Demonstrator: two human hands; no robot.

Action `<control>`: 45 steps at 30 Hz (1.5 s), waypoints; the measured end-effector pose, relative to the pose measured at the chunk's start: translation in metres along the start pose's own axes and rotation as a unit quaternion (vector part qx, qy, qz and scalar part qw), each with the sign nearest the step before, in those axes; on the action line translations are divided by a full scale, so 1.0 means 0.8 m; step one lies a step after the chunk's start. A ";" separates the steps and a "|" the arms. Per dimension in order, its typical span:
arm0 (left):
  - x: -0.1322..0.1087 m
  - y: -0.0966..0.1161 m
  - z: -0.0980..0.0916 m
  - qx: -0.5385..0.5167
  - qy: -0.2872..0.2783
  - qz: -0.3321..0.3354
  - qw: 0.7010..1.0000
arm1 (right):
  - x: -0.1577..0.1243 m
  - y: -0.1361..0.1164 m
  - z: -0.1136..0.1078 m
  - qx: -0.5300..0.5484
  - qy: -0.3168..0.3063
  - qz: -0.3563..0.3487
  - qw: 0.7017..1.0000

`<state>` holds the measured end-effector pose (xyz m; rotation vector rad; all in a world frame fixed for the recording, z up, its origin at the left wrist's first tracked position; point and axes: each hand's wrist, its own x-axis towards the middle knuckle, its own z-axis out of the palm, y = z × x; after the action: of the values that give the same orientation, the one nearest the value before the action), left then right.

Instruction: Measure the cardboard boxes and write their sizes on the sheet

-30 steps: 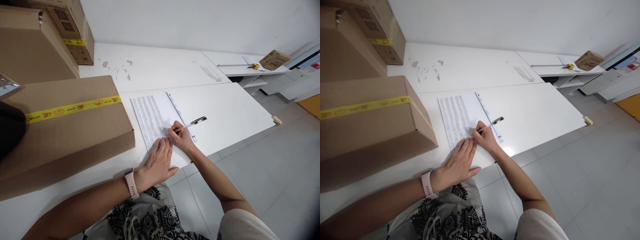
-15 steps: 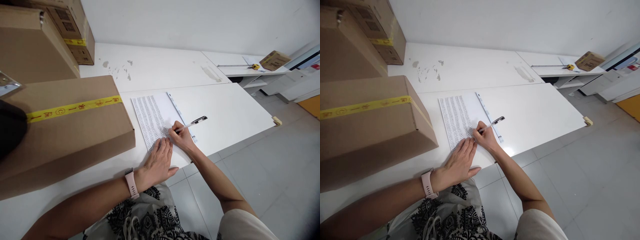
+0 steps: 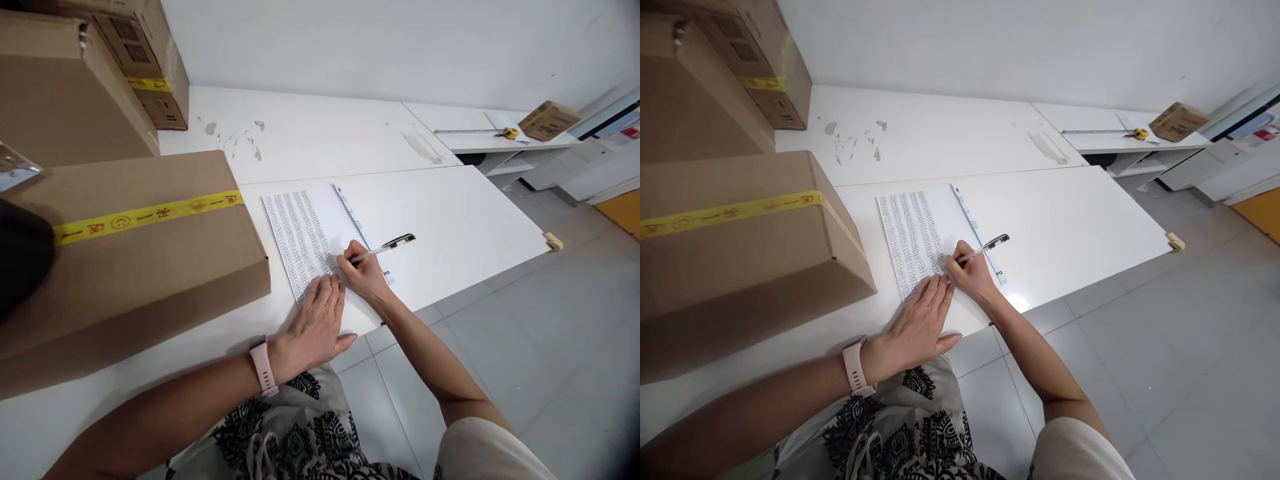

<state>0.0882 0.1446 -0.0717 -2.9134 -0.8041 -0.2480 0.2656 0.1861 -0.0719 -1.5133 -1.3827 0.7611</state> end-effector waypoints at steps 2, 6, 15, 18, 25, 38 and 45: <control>0.001 0.000 0.001 -0.002 0.000 0.001 1.000 | 0.000 0.000 -0.001 0.001 -0.006 0.003 1.000; 0.001 0.000 0.002 -0.008 -0.002 -0.002 1.000 | -0.001 0.000 -0.002 -0.001 -0.002 0.002 1.000; 0.000 0.001 0.003 -0.002 -0.004 -0.005 1.000 | -0.001 -0.004 -0.001 -0.008 0.006 -0.003 1.000; 0.000 0.000 0.002 -0.005 -0.007 -0.003 1.000 | -0.001 -0.005 -0.001 -0.013 0.009 -0.003 1.000; 0.001 0.000 -0.001 -0.014 -0.020 -0.003 1.000 | 0.000 -0.001 -0.004 -0.012 0.000 0.006 1.000; 0.001 0.000 0.001 -0.013 -0.012 -0.003 1.000 | 0.001 -0.002 -0.004 -0.024 0.016 -0.004 1.000; 0.000 0.001 0.002 -0.016 -0.010 -0.006 1.000 | 0.001 -0.004 -0.004 -0.023 0.014 0.000 1.000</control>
<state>0.0889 0.1443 -0.0734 -2.9469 -0.8287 -0.2361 0.2669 0.1862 -0.0676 -1.5540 -1.3874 0.7102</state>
